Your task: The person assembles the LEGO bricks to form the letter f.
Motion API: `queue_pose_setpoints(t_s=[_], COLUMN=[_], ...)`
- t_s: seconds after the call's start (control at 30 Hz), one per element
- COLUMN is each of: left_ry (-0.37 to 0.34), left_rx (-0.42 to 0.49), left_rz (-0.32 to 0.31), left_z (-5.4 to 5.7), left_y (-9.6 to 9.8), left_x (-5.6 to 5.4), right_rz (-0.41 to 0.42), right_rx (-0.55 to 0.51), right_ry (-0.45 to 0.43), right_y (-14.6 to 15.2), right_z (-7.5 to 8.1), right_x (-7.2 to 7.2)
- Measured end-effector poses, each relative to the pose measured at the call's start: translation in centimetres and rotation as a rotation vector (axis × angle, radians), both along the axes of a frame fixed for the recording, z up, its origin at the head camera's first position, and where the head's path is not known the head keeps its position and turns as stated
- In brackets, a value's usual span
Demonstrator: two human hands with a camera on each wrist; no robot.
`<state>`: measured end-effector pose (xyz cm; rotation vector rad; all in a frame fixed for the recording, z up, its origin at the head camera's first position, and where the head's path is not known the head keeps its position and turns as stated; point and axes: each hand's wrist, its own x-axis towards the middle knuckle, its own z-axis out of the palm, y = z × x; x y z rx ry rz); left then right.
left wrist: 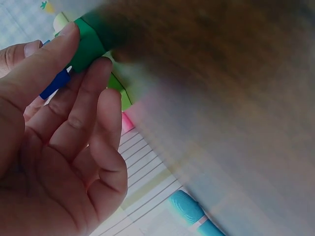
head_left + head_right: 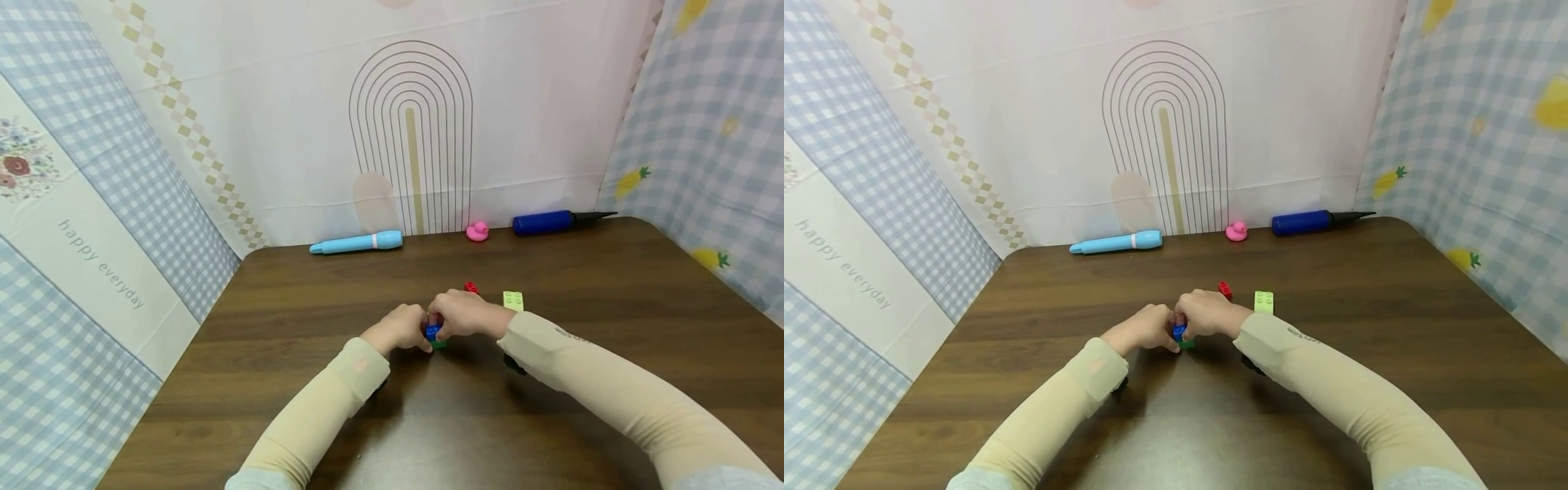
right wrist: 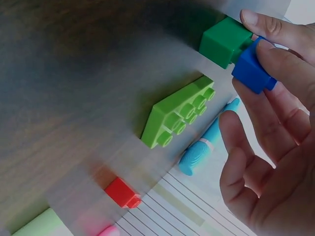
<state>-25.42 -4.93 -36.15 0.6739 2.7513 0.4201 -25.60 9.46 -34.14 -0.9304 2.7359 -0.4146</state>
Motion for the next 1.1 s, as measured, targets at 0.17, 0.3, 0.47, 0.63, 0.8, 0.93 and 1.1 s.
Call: queue_pose_setpoints(t_s=[0.17,0.3,0.47,0.63,0.8,0.93,1.1], left_ry=[0.001,0.006,0.008,0.004,0.004,0.003,0.026], left_rx=[0.007,0.010,0.015,0.019,0.027,0.043,0.061], left_rz=[-0.011,-0.014,-0.025,-0.038,-0.046,-0.057,-0.072], left_z=[0.03,0.23,0.40,0.46,0.39,0.29,0.02], left_y=[0.09,0.12,0.06,-0.07,-0.15,-0.23,-0.36], left_x=[-0.04,0.00,0.03,-0.02,-0.03,-0.06,-0.09], right_rz=[-0.007,0.000,0.016,0.032,0.019,-0.008,-0.013], right_rx=[0.034,0.033,0.026,0.012,0.011,0.034,0.061], right_ry=[0.020,0.021,0.012,0.005,-0.009,-0.007,0.013], right_y=[-0.12,-0.24,-0.30,-0.39,-0.58,-0.67,-0.78], right_z=[0.29,0.48,0.60,0.63,0.50,0.35,0.20], right_x=[-0.12,-0.26,-0.27,-0.23,-0.18,-0.10,0.03])
